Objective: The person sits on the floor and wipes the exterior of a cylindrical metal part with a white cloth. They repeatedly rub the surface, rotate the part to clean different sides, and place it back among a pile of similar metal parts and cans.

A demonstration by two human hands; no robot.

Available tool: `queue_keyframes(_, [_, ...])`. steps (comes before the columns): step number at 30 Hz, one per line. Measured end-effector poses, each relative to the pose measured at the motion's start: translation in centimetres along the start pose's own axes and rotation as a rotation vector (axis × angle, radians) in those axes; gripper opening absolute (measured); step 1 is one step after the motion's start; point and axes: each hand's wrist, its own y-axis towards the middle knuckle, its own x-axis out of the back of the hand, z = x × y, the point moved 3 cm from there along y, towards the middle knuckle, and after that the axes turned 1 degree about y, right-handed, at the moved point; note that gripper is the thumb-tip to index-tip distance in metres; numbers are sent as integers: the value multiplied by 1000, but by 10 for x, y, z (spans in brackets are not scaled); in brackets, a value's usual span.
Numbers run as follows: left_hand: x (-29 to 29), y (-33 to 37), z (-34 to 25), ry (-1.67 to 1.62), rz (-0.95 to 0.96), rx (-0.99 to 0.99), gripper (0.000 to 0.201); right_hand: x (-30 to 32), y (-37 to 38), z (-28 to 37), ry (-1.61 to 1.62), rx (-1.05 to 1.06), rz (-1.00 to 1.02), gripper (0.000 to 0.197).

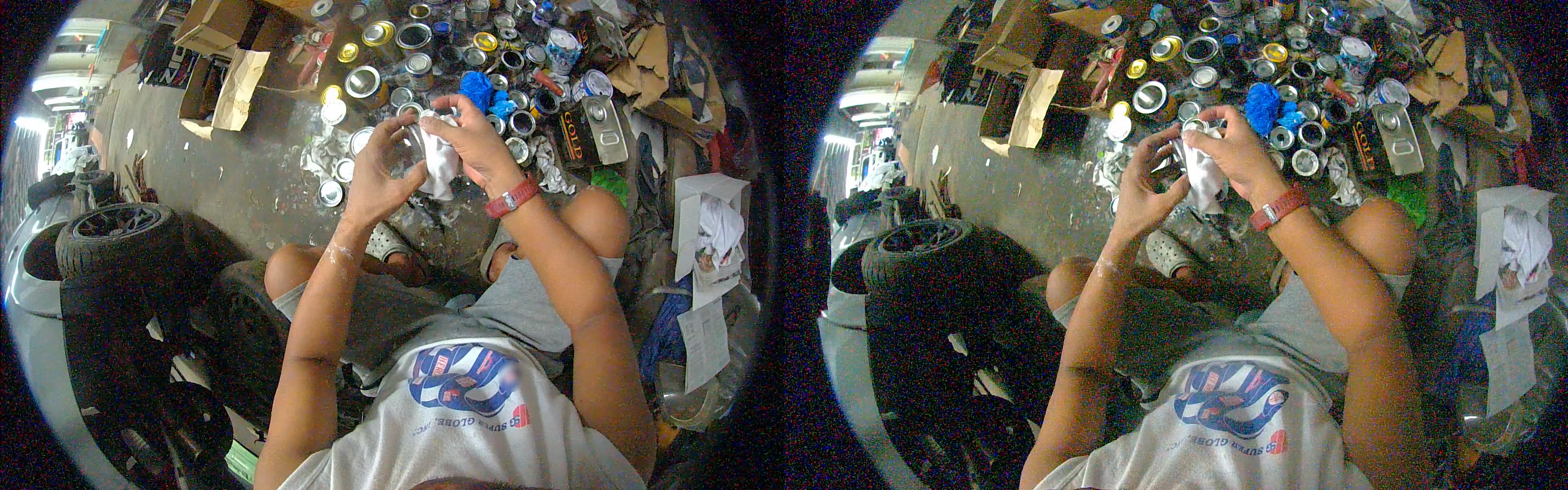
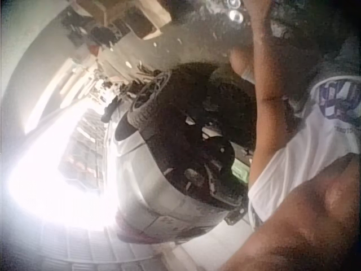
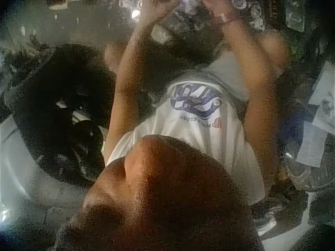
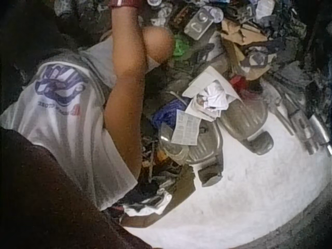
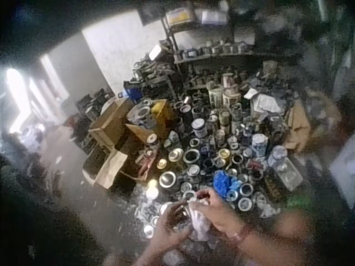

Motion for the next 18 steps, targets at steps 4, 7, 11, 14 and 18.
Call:
queue_keyframes(4, [14, 8, 7, -406, -59, 212, 68, 5, 9, 12, 24, 83, -72, 37])
queue_keyframes(7, [20, 13, 2, -630, -70, 342, 62, -3, 0, 31, -155, 276, -37, 36])
queue_keyframes(11, [20, 13, 1, -755, -30, 293, 64, -25, -20, 47, -593, 501, 83, 28])
queue_keyframes(14, [23, 10, 15, -673, 28, 356, 61, -39, -36, 46, -769, 520, 161, 26])
queue_keyframes(18, [15, 8, 18, -729, 53, 509, 54, -34, -35, 41, -794, 719, 141, 23])
